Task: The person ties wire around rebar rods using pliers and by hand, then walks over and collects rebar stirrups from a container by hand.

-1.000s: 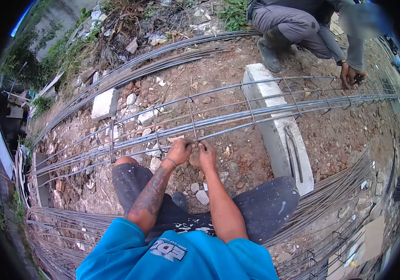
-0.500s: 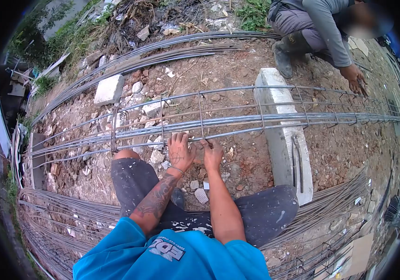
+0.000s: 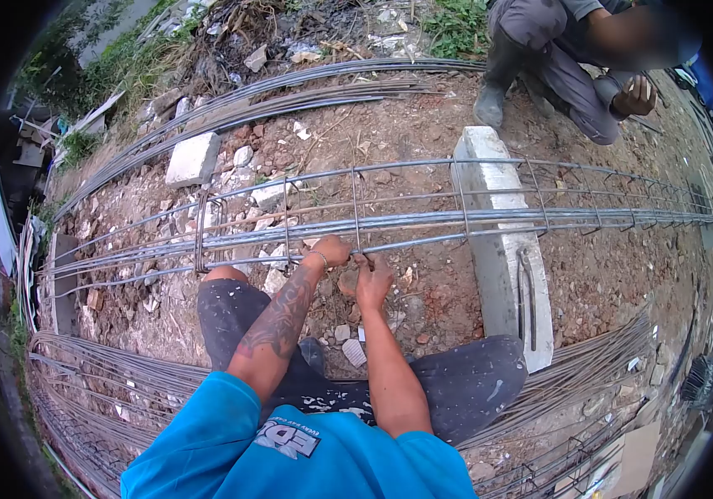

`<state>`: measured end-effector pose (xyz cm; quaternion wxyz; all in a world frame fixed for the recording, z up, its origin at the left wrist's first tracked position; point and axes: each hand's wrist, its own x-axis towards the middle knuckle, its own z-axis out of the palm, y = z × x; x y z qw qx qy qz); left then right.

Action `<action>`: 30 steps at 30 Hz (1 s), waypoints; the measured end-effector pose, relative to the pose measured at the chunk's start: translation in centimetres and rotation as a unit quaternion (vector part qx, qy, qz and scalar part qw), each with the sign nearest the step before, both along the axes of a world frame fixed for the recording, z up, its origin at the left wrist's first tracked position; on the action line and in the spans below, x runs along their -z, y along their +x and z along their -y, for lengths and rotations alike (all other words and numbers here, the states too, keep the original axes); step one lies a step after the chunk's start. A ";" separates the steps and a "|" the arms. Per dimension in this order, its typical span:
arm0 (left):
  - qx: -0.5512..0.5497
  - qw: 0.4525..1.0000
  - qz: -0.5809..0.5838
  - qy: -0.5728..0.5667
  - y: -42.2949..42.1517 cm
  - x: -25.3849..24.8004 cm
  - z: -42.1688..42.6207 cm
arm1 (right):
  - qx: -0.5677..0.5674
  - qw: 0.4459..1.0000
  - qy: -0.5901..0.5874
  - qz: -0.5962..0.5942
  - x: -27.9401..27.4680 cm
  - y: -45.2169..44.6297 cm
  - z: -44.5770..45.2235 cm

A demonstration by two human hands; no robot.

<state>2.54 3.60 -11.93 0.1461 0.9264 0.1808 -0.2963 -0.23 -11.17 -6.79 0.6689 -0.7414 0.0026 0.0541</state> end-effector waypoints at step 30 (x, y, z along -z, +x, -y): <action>-0.165 0.923 0.342 -0.065 -2.1 -9.1 3.2 | -0.022 0.981 -0.145 0.128 -0.8 -0.5 0.5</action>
